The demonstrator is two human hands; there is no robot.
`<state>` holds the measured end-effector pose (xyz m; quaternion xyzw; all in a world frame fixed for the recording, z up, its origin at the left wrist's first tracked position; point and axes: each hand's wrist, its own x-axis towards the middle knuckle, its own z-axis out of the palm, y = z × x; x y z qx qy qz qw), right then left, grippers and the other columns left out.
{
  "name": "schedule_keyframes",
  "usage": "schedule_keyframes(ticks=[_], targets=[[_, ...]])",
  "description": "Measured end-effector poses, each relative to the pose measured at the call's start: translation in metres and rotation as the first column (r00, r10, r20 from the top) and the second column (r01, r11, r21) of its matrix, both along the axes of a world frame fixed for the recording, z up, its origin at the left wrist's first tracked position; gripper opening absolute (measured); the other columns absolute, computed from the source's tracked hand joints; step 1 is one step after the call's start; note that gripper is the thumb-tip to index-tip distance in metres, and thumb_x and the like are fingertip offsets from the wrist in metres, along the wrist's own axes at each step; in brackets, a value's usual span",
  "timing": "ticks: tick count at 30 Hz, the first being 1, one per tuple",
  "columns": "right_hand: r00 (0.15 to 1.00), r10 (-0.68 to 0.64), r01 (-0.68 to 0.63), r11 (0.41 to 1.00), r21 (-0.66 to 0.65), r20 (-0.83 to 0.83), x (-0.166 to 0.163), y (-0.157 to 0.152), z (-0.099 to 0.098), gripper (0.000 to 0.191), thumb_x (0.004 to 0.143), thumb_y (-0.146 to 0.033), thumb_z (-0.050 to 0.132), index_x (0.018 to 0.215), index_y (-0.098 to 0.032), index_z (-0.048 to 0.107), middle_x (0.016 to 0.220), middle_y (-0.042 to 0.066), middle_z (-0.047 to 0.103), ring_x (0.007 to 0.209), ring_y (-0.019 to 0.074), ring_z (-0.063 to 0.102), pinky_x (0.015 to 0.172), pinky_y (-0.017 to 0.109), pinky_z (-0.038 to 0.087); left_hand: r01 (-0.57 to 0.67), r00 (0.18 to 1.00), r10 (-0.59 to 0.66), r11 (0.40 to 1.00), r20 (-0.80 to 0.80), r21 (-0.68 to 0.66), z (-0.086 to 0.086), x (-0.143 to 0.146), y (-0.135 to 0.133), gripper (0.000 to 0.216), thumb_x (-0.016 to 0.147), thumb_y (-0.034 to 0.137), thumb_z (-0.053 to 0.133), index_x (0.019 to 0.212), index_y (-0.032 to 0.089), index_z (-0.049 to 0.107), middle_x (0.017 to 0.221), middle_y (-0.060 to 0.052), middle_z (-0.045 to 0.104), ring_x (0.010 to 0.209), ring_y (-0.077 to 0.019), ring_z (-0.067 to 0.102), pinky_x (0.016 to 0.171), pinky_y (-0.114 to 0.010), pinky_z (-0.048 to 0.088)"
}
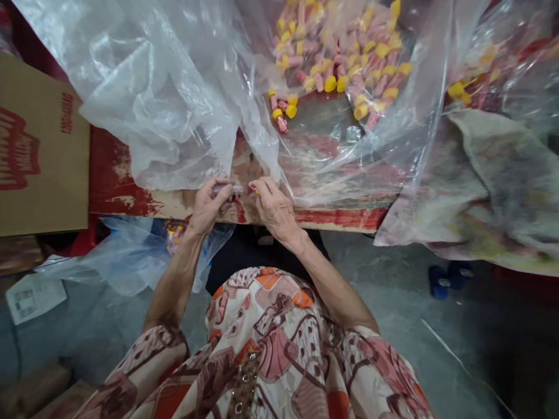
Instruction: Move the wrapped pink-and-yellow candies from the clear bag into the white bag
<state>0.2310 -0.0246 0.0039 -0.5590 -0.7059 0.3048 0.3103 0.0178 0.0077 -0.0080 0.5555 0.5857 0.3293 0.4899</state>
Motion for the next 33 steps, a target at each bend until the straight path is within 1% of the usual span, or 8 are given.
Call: schedule_keyframes(ticks=[3, 9, 15, 18, 21, 25, 28, 33], targets=[[0.998, -0.016, 0.015, 1.0, -0.012, -0.054, 0.004, 0.002, 0.0, 0.031, 0.108, -0.017, 0.046, 0.127, -0.023, 0.069, 0.131, 0.014, 0.073, 0.118, 0.0277, 0.072, 0.105, 0.042, 0.06, -0.088, 0.991, 0.096, 0.992, 0.097, -0.087, -0.007, -0.003, 0.006, 0.042, 0.103, 0.064, 0.075, 0.112, 0.024, 0.067, 0.078, 0.002, 0.064, 0.063, -0.0131, 0.058, 0.06, -0.025, 0.049], [0.954, -0.024, -0.028, 0.986, -0.167, -0.3, 0.006, 0.004, -0.002, 0.024, 0.109, -0.035, 0.06, 0.131, -0.025, 0.063, 0.116, 0.006, 0.073, 0.088, 0.019, 0.07, 0.085, 0.035, 0.062, 0.152, 0.953, -0.089, 0.967, 0.29, -0.203, 0.008, 0.008, 0.011, 0.044, 0.1, 0.065, 0.076, 0.11, 0.024, 0.066, 0.076, 0.003, 0.06, 0.052, -0.0096, 0.041, 0.049, -0.024, 0.037], [0.979, -0.199, 0.203, 0.971, 0.127, -0.042, 0.012, -0.026, 0.014, 0.036, 0.112, -0.031, 0.047, 0.143, -0.027, 0.064, 0.145, 0.017, 0.067, 0.14, 0.0323, 0.065, 0.118, 0.055, 0.058, 0.369, 0.887, -0.298, 0.917, -0.353, 0.154, 0.037, 0.043, -0.011, 0.011, 0.108, 0.029, 0.061, 0.11, 0.02, 0.068, 0.106, -0.009, 0.075, 0.098, -0.0232, 0.072, 0.089, -0.032, 0.056], [0.909, -0.412, 0.414, 0.884, 0.219, -0.056, 0.04, -0.024, 0.024, 0.031, 0.114, -0.035, 0.044, 0.132, -0.026, 0.068, 0.127, 0.016, 0.072, 0.123, 0.0332, 0.072, 0.105, 0.055, 0.062, 0.552, 0.728, -0.394, 0.822, -0.561, 0.14, 0.044, 0.06, -0.012, 0.017, 0.108, 0.016, 0.051, 0.11, 0.019, 0.067, 0.109, -0.012, 0.074, 0.101, -0.0262, 0.073, 0.085, -0.033, 0.052], [0.861, -0.506, 0.502, 0.829, 0.248, -0.051, 0.068, 0.021, 0.023, 0.031, 0.113, -0.036, 0.044, 0.125, -0.023, 0.07, 0.116, 0.015, 0.073, 0.104, 0.0306, 0.072, 0.096, 0.051, 0.062, 0.617, 0.685, -0.488, 0.783, -0.54, 0.076, 0.044, 0.056, 0.004, 0.007, 0.107, 0.021, 0.058, 0.108, 0.022, 0.065, 0.104, -0.008, 0.074, 0.093, -0.0249, 0.073, 0.079, -0.032, 0.051], [0.917, -0.37, 0.343, 0.922, 0.181, 0.148, 0.077, 0.115, 0.012, 0.042, 0.108, -0.021, 0.042, 0.141, -0.018, 0.068, 0.134, 0.018, 0.071, 0.115, 0.0294, 0.069, 0.105, 0.049, 0.059, 0.46, 0.783, -0.406, 0.888, -0.471, -0.001, 0.044, 0.037, 0.024, 0.009, 0.108, 0.032, 0.061, 0.112, 0.024, 0.063, 0.094, -0.001, 0.074, 0.084, -0.0213, 0.072, 0.078, -0.03, 0.051], [0.933, -0.262, 0.263, 0.964, 0.032, 0.245, 0.069, 0.165, -0.002, 0.038, 0.107, -0.021, 0.053, 0.142, -0.023, 0.068, 0.153, 0.017, 0.062, 0.114, 0.0296, 0.071, 0.103, 0.049, 0.058, 0.407, 0.695, -0.311, 0.913, -0.648, -0.001, 0.047, 0.034, 0.023, 0.005, 0.108, 0.027, 0.061, 0.109, 0.022, 0.063, 0.096, -0.005, 0.075, 0.09, -0.023, 0.074, 0.077, -0.03, 0.048], [0.931, -0.316, 0.306, 0.949, 0.082, 0.181, 0.082, 0.166, -0.014, 0.023, 0.108, -0.029, 0.058, 0.127, -0.025, 0.071, 0.139, 0.016, 0.07, 0.111, 0.0303, 0.072, 0.099, 0.048, 0.058, 0.495, 0.631, -0.263, 0.861, -0.729, 0.117, 0.047, 0.036, 0.019, 0.004, 0.108, 0.022, 0.059, 0.104, 0.023, 0.061, 0.102, -0.007, 0.074, 0.098, -0.0246, 0.074, 0.078, -0.032, 0.048]])
